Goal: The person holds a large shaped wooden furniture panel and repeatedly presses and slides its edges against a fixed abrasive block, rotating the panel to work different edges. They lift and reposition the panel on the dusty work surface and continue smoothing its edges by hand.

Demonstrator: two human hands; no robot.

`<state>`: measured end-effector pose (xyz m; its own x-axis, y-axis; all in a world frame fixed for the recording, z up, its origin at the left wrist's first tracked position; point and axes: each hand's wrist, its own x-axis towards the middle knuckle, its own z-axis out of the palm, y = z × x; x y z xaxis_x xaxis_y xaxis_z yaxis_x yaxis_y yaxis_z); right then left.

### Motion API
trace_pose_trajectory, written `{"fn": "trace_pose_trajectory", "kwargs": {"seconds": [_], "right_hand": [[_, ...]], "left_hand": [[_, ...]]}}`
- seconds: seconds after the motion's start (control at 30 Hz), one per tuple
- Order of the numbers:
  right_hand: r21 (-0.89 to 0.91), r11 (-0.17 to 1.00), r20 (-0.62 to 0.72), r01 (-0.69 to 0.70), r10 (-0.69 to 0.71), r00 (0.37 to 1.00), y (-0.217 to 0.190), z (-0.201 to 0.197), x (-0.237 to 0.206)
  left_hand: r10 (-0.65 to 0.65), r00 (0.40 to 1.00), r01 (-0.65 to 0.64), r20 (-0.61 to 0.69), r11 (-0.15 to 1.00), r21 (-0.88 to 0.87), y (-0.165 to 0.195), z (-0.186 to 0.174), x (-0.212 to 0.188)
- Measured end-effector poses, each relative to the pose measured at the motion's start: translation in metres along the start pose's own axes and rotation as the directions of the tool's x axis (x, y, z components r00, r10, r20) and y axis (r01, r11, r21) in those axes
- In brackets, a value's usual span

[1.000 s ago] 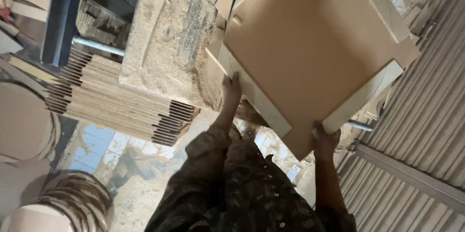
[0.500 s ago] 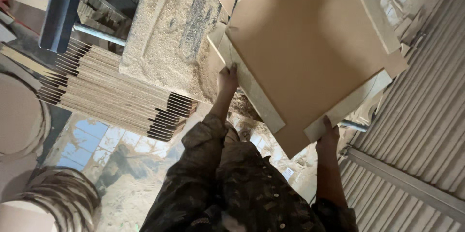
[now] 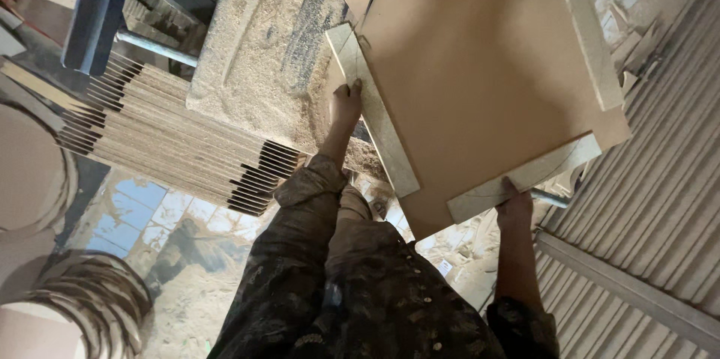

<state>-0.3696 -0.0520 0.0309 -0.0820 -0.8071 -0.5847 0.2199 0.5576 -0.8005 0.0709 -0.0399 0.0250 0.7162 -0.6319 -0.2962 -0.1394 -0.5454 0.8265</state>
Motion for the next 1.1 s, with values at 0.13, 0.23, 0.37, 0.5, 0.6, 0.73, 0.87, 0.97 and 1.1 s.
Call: {"fn": "trace_pose_trajectory", "kwargs": {"seconds": [0.13,0.23,0.37,0.5,0.6,0.73,0.87,0.97,1.1], "right_hand": [[-0.039,0.999,-0.028,-0.025,0.024,0.999,0.009,-0.002,-0.006],[-0.024,0.999,-0.005,-0.045,0.045,0.999,0.018,-0.008,-0.009],[0.029,0.998,0.036,-0.058,0.057,0.998,0.029,-0.012,-0.011],[0.015,0.995,-0.010,-0.098,0.099,0.995,0.032,-0.009,-0.010],[-0.007,0.995,-0.055,-0.104,0.104,0.993,0.030,-0.002,-0.008],[-0.022,0.992,-0.109,-0.127,0.123,0.986,0.026,0.012,-0.008],[0.049,0.993,-0.111,-0.106,0.111,0.988,0.016,0.033,-0.002],[0.043,0.997,-0.056,-0.066,0.068,0.996,0.002,0.055,0.013],[0.098,0.995,-0.003,-0.020,0.021,1.000,-0.014,0.081,0.032]], "left_hand": [[-0.124,0.979,0.157,0.161,0.965,-0.210,-0.017,0.007,-0.037],[-0.114,0.985,0.137,0.126,0.972,-0.192,-0.034,0.022,-0.070],[-0.173,0.980,0.178,0.098,0.983,-0.051,-0.048,0.037,-0.074],[-0.062,0.998,0.066,0.030,0.986,-0.152,-0.046,0.037,-0.055],[-0.151,0.987,0.153,0.052,0.987,-0.051,-0.036,0.035,-0.045],[-0.154,0.987,0.153,0.040,0.988,0.006,-0.017,0.034,-0.034],[-0.168,0.986,0.168,-0.014,0.983,0.075,0.004,0.036,-0.013],[-0.152,0.988,0.150,0.018,0.985,0.081,0.025,0.039,0.011],[-0.082,0.997,0.082,-0.003,0.996,0.034,0.058,0.044,0.044]]}}
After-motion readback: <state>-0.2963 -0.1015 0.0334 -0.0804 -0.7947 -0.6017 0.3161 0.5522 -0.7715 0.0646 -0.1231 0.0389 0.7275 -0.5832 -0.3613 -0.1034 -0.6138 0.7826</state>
